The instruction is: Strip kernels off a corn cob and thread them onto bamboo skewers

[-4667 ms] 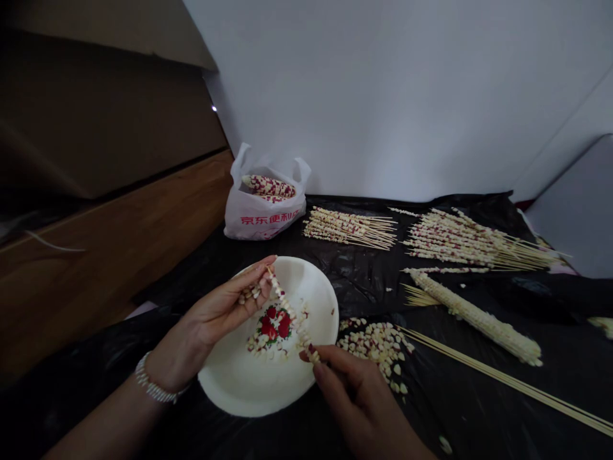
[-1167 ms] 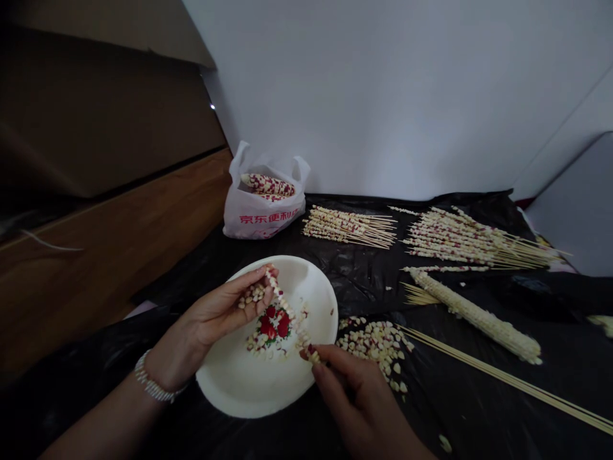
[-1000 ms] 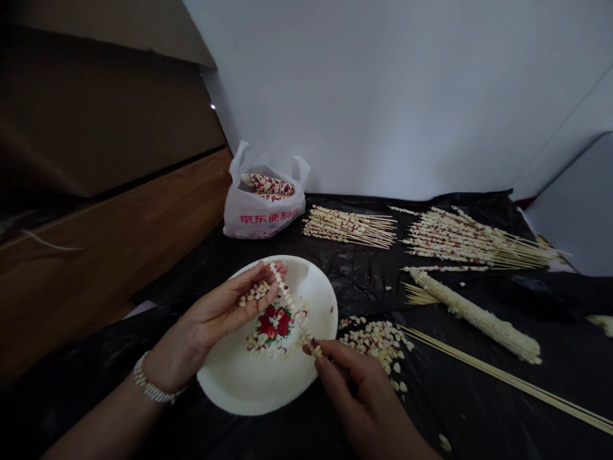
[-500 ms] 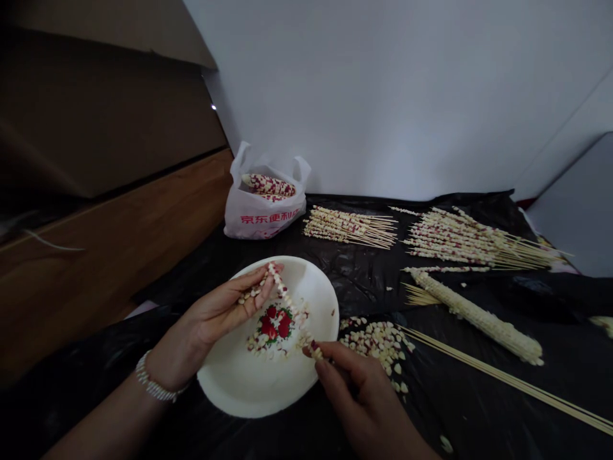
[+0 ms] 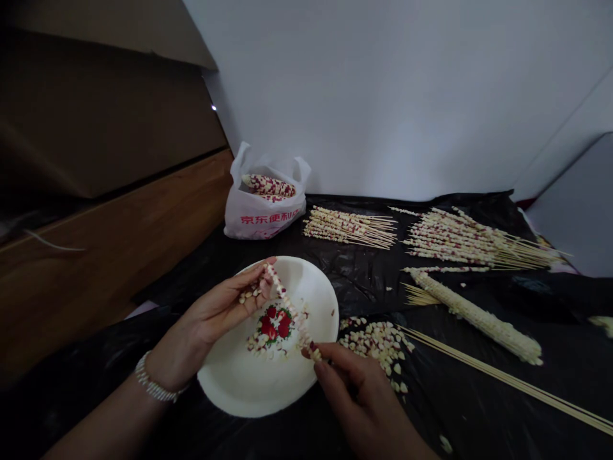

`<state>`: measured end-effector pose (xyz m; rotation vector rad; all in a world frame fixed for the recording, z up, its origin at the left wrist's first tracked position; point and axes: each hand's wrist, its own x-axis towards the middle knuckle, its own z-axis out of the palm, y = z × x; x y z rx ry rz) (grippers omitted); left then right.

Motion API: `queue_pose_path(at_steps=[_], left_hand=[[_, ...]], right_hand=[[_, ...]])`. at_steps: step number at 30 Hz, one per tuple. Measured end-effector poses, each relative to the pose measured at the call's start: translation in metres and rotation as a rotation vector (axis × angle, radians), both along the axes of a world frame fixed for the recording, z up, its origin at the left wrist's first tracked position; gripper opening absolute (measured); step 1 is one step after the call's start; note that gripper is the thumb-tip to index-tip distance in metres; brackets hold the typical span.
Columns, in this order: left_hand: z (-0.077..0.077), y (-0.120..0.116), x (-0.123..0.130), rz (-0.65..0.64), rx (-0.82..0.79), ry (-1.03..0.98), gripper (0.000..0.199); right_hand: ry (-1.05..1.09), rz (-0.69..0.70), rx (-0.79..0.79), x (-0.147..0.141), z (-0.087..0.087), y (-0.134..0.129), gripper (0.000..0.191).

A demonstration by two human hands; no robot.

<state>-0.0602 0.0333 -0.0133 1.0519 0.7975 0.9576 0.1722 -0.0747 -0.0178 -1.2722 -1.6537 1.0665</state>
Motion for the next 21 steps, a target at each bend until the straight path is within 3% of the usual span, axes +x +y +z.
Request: queue_pose_path(at_steps=[6,15,21], left_hand=[[-0.008,0.000,-0.005,-0.030,0.034,0.004,0.051],[-0.002,0.014,0.003,0.080,-0.316,-0.121,0.028],[0.000,0.011,0.006,0.069,-0.288,-0.139,0.032]], right_hand=[[0.031,0.033,-0.054,0.001,-0.003,-0.002,0.033],[0.047,0.028,-0.078,-0.001,-0.001,-0.003,0.031],[0.053,0.039,-0.083,-0.001,0.001,-0.002,0.030]])
